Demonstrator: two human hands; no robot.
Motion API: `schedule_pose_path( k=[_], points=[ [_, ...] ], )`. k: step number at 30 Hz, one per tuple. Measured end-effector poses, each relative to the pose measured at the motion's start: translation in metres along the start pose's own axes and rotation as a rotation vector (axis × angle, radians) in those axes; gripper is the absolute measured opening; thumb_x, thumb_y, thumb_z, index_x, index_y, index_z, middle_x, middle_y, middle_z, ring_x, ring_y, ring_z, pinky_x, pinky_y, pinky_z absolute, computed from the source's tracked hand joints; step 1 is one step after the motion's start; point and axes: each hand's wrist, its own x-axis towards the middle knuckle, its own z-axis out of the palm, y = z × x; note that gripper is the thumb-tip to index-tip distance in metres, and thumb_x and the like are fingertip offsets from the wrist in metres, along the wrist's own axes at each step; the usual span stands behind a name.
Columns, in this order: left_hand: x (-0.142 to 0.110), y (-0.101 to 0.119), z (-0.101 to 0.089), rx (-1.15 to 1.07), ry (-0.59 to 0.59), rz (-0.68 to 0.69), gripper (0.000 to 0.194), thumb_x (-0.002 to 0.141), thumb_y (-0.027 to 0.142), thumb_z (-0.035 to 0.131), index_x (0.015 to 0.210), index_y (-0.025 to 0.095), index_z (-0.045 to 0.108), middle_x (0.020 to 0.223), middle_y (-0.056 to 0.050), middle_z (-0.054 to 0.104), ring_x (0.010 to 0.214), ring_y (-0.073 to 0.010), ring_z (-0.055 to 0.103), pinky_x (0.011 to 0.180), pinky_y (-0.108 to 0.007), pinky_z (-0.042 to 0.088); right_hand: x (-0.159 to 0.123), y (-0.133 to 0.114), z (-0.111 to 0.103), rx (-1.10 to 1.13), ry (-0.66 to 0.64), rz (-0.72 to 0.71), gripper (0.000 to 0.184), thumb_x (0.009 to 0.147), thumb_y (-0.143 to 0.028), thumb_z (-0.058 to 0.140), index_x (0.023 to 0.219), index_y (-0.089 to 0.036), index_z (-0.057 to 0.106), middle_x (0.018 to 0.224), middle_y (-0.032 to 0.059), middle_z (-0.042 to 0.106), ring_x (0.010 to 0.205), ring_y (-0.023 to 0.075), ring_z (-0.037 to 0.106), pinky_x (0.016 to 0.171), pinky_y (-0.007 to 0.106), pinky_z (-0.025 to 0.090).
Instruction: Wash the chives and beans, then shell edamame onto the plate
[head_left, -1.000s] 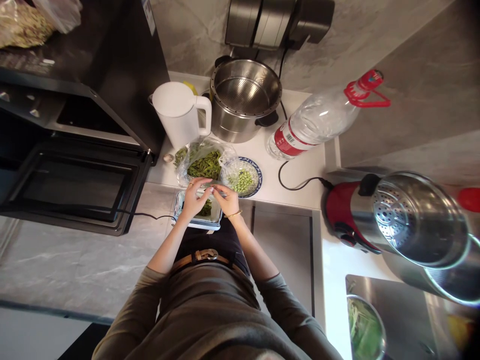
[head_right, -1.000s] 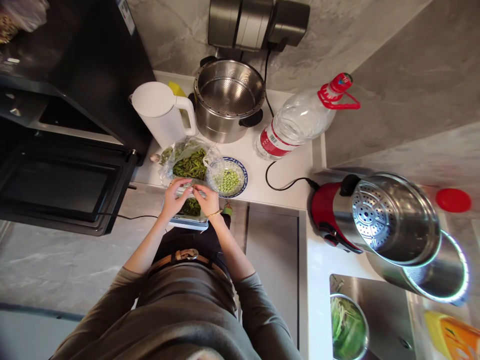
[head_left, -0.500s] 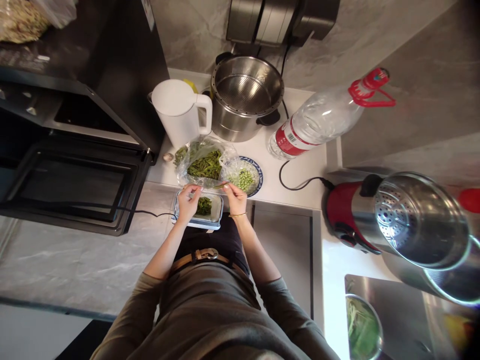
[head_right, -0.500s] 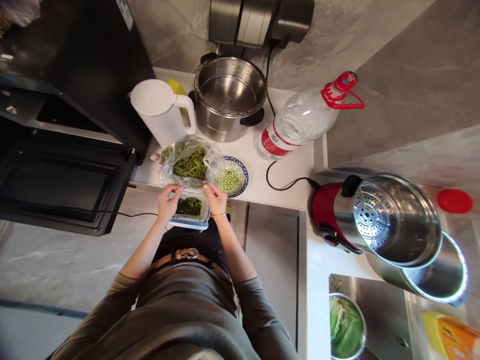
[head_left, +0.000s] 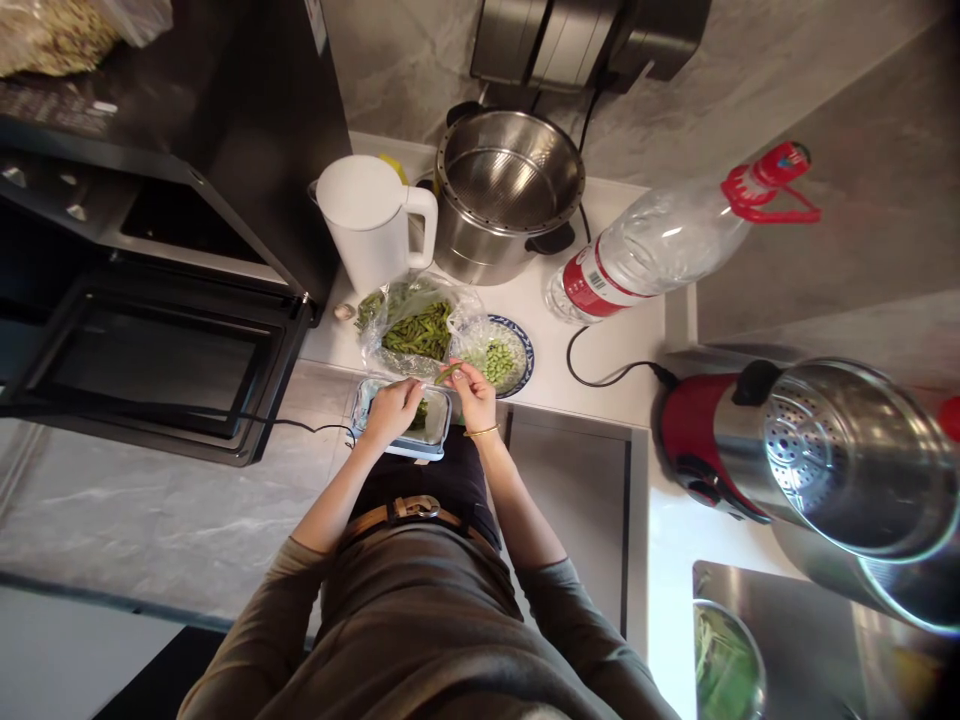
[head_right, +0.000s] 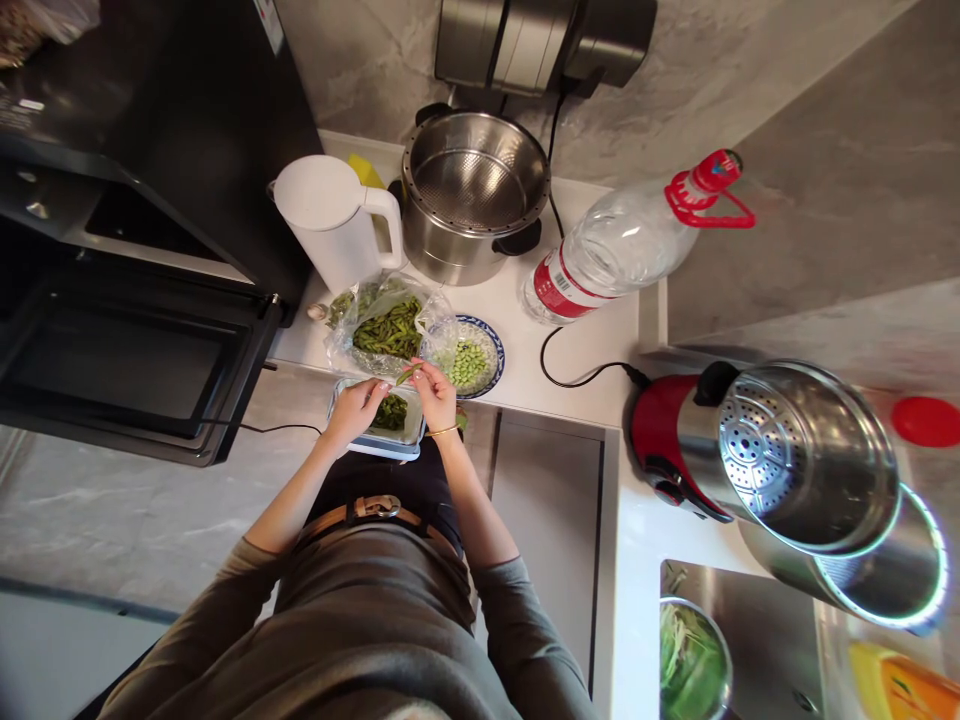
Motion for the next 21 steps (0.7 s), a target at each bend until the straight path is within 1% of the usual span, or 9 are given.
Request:
schedule_pose_path(
  k=[2, 4, 7, 9, 11, 13, 16, 19, 21],
  points=[
    [0.004, 0.010, -0.002, 0.030, -0.008, 0.022, 0.032, 0.097, 0.035, 0.036, 0.093, 0.019, 0.063, 0.080, -0.005, 0.070, 0.075, -0.0181, 0.066, 0.068, -0.025, 0.044, -0.001, 0.000, 0.005, -0.007, -0.027, -0.008, 0.032, 0.068, -0.044, 0.073, 0.093, -0.023, 0.072, 0.087, 0.0021, 0.075, 0.085, 0.0184, 0.069, 0.085, 0.034, 0.055],
    [0.007, 0.017, 0.000, 0.127, -0.015, 0.022, 0.031, 0.098, 0.034, 0.034, 0.096, 0.018, 0.060, 0.081, -0.007, 0.069, 0.076, -0.0192, 0.066, 0.066, -0.025, 0.043, -0.002, 0.001, 0.012, 0.020, -0.016, -0.002, 0.031, 0.068, -0.042, 0.074, 0.091, -0.022, 0.072, 0.085, 0.0014, 0.075, 0.083, 0.0176, 0.069, 0.083, 0.033, 0.055],
    [0.009, 0.023, 0.007, 0.296, -0.001, 0.026, 0.034, 0.099, 0.034, 0.030, 0.101, 0.015, 0.058, 0.089, -0.011, 0.068, 0.081, -0.0217, 0.066, 0.065, -0.027, 0.043, -0.002, 0.002, 0.021, 0.094, 0.084, 0.039, 0.029, 0.067, -0.040, 0.074, 0.088, -0.021, 0.072, 0.080, 0.0006, 0.074, 0.076, 0.0154, 0.068, 0.077, 0.030, 0.056],
    [0.008, 0.025, 0.011, 0.354, 0.009, 0.048, 0.036, 0.099, 0.035, 0.028, 0.105, 0.014, 0.056, 0.094, -0.013, 0.066, 0.085, -0.0223, 0.066, 0.066, -0.027, 0.043, -0.001, 0.004, 0.026, 0.131, 0.151, 0.062, 0.028, 0.067, -0.040, 0.073, 0.086, -0.020, 0.072, 0.079, 0.0005, 0.074, 0.069, 0.0134, 0.066, 0.070, 0.028, 0.055],
    [0.007, 0.026, 0.013, 0.380, 0.015, 0.053, 0.037, 0.099, 0.036, 0.028, 0.107, 0.013, 0.055, 0.097, -0.014, 0.066, 0.087, -0.0228, 0.066, 0.066, -0.027, 0.044, -0.001, 0.004, 0.030, 0.151, 0.188, 0.079, 0.027, 0.067, -0.040, 0.072, 0.085, -0.019, 0.072, 0.078, 0.0009, 0.074, 0.065, 0.0122, 0.064, 0.065, 0.026, 0.054],
    [0.007, 0.025, 0.015, 0.388, 0.015, 0.033, 0.037, 0.099, 0.035, 0.028, 0.107, 0.013, 0.056, 0.098, -0.015, 0.066, 0.089, -0.0232, 0.066, 0.066, -0.027, 0.044, -0.002, 0.005, 0.034, 0.172, 0.206, 0.097, 0.027, 0.067, -0.040, 0.072, 0.083, -0.018, 0.072, 0.077, 0.0014, 0.073, 0.064, 0.0118, 0.062, 0.062, 0.026, 0.053],
    [0.008, 0.024, 0.018, 0.358, 0.033, -0.013, 0.036, 0.098, 0.032, 0.029, 0.104, 0.013, 0.058, 0.094, -0.014, 0.068, 0.087, -0.0231, 0.067, 0.066, -0.027, 0.044, -0.004, 0.004, 0.040, 0.246, 0.220, 0.104, 0.027, 0.067, -0.041, 0.072, 0.082, -0.018, 0.071, 0.076, 0.0016, 0.073, 0.065, 0.0116, 0.063, 0.061, 0.025, 0.052],
    [0.011, 0.025, 0.020, 0.263, 0.088, -0.059, 0.036, 0.098, 0.031, 0.029, 0.105, 0.013, 0.059, 0.092, -0.014, 0.069, 0.081, -0.0219, 0.067, 0.066, -0.027, 0.043, -0.005, 0.005, 0.046, 0.303, 0.232, 0.093, 0.029, 0.068, -0.041, 0.071, 0.086, -0.019, 0.070, 0.076, 0.0016, 0.073, 0.065, 0.0116, 0.064, 0.062, 0.025, 0.052],
    [0.013, 0.027, 0.021, 0.161, 0.125, -0.098, 0.038, 0.098, 0.031, 0.027, 0.103, 0.013, 0.060, 0.089, -0.013, 0.070, 0.078, -0.0214, 0.067, 0.066, -0.027, 0.043, -0.004, 0.005, 0.048, 0.321, 0.235, 0.084, 0.030, 0.069, -0.041, 0.071, 0.087, -0.018, 0.070, 0.077, 0.0018, 0.074, 0.065, 0.0117, 0.064, 0.063, 0.025, 0.053]
  ],
)
